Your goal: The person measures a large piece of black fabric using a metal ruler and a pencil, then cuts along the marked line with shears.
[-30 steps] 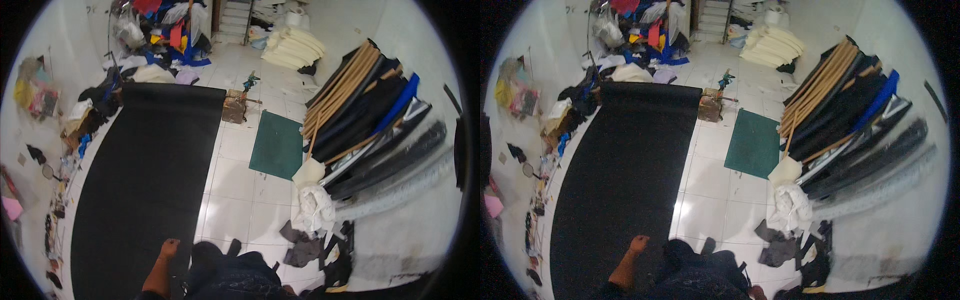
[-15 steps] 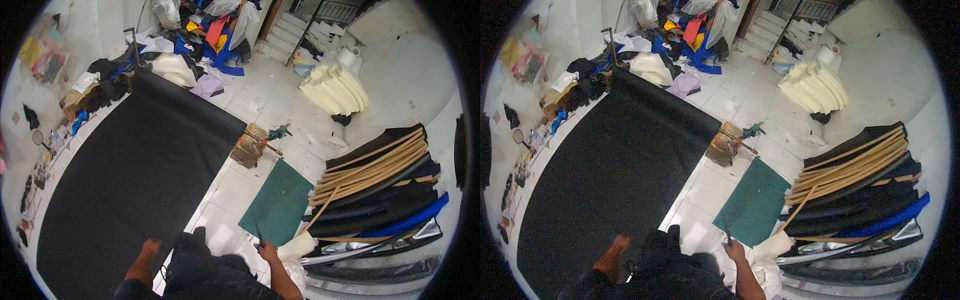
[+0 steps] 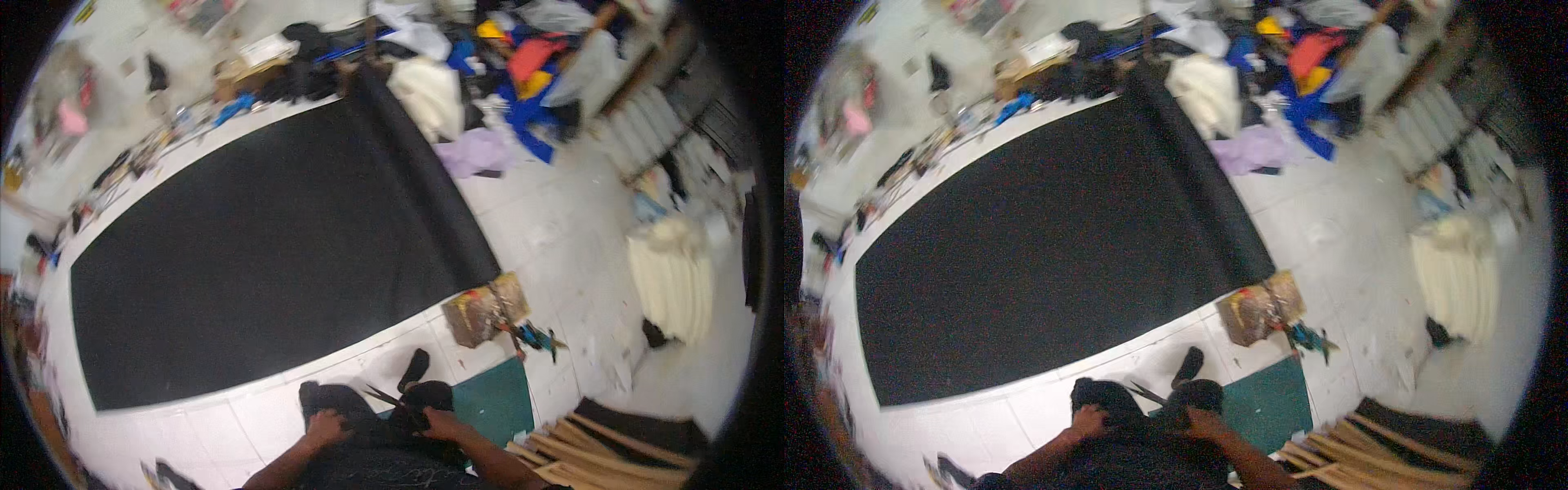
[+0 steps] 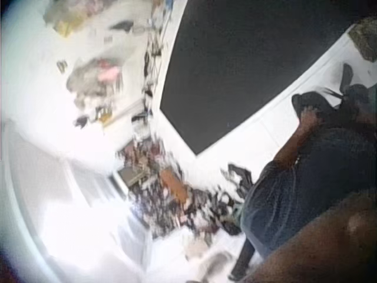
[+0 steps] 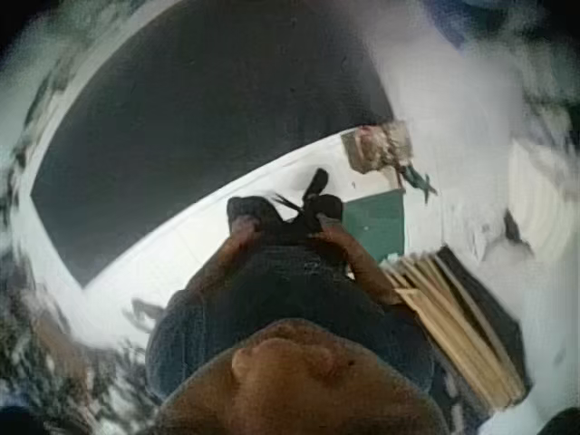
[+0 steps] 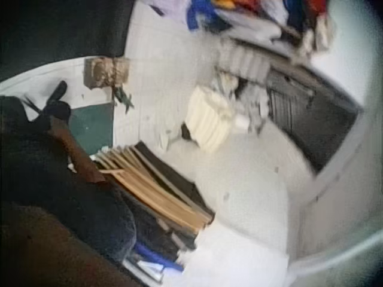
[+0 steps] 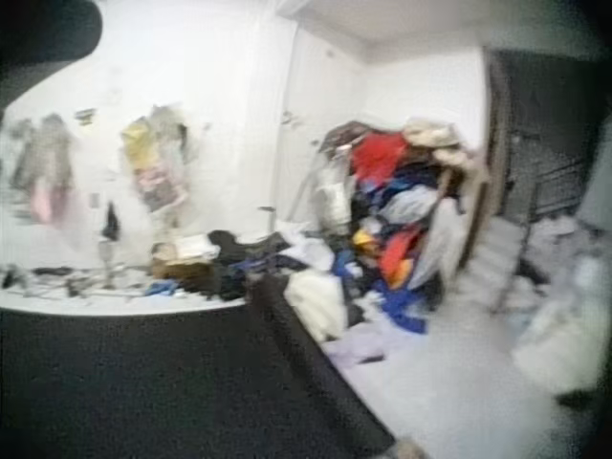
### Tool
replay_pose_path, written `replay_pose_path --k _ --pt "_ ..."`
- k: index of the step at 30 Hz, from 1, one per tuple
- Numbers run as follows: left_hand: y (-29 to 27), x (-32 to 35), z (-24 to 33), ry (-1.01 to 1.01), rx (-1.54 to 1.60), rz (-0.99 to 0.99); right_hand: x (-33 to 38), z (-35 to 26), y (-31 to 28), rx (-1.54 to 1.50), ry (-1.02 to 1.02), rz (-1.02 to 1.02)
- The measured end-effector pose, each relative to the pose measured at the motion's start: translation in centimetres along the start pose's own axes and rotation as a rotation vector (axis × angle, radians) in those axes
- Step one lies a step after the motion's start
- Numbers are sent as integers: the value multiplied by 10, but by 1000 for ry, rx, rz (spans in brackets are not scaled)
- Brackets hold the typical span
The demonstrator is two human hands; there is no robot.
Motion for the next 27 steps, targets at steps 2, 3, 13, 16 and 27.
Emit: replay_pose_path --k 2,3,13,16,27 --pt "-6 12 31 -82 71 106 5 -4 -34 90 -45 -174" --pt "5 10 44 -111 133 2 11 -3 -46 115 3 -211" --pt "169 39 149 321 849 81 18 39 -101 -67 230 -600" --pt "185 -55 118 468 843 -577 -80 88 -112 -39 110 -372" --pt "177 -316 -72 -61 369 131 -364 300 -83 -387 17 417"
Point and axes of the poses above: each hand's wrist, its own x-axis away from the middle knuckle, its own y-axis out of the palm, z = x × y, the point moved 1 cm from there along -x, towards the middle knuckle, and after that the axes turned 14 degrees about -x, right-handed, at the moved point
